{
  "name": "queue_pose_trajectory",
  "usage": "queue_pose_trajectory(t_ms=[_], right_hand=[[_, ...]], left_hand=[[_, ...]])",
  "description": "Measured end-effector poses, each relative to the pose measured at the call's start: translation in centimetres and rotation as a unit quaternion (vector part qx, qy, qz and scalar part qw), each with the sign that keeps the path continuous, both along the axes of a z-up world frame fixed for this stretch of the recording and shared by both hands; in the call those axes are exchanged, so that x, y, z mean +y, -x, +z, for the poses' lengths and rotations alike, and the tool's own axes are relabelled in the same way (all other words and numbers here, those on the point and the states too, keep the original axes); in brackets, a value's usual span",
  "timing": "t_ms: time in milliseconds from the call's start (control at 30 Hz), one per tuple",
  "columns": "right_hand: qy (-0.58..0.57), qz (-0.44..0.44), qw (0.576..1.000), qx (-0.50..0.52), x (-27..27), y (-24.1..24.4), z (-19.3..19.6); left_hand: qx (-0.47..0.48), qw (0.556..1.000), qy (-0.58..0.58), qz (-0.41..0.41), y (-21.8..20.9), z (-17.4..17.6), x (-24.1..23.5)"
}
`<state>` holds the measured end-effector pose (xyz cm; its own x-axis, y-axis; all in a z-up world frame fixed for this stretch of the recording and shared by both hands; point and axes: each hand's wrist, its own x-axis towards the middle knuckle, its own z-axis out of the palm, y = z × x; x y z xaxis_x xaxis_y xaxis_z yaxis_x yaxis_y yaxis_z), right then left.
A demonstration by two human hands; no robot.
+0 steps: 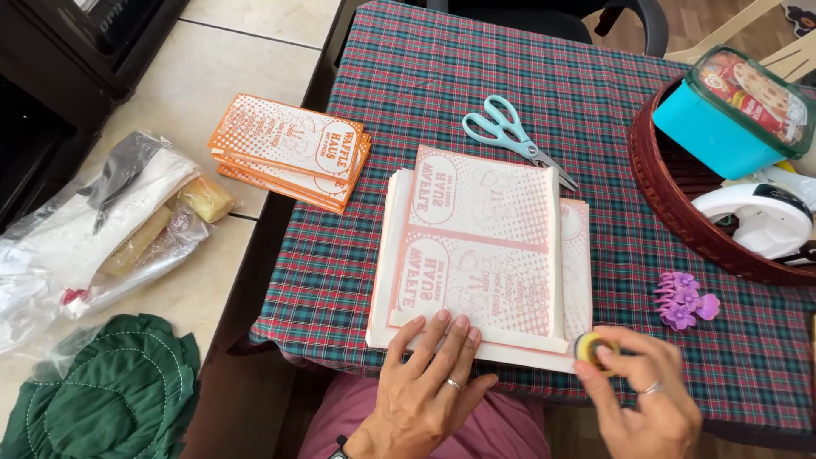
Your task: Folding the bottom of paper bags and sealing them with tape on a table.
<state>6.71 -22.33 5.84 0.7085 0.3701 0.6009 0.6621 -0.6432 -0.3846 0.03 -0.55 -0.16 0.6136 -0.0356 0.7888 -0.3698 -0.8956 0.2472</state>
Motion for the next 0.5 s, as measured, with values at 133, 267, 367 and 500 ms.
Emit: queue_pose_trajectory(t_ms=[133,267,367,500], right_hand=[[-0.025,-0.044,0.998,-0.031,1.8,0.9,-0.1],[-0.007,0.04,0.999,-0.026,2.6,0.7,-0.4],[0.01,-0.029,0.999,0.011,-0.1,-0.2,0.1],[-0.021,-0.148,0.988,0.038,-2.0,-0.2,1.2]], left_hand=[[-0.015,1.0,-0.006,0.01,-0.1,-0.1,-0.1],[0.001,1.0,-0.006,0.011,-0.1,0.3,-0.2],[0.014,1.0,0.013,0.014,0.5,0.5,-0.2],[-0.004,0.993,0.059,0.105,1.1,0.6,-0.7]])
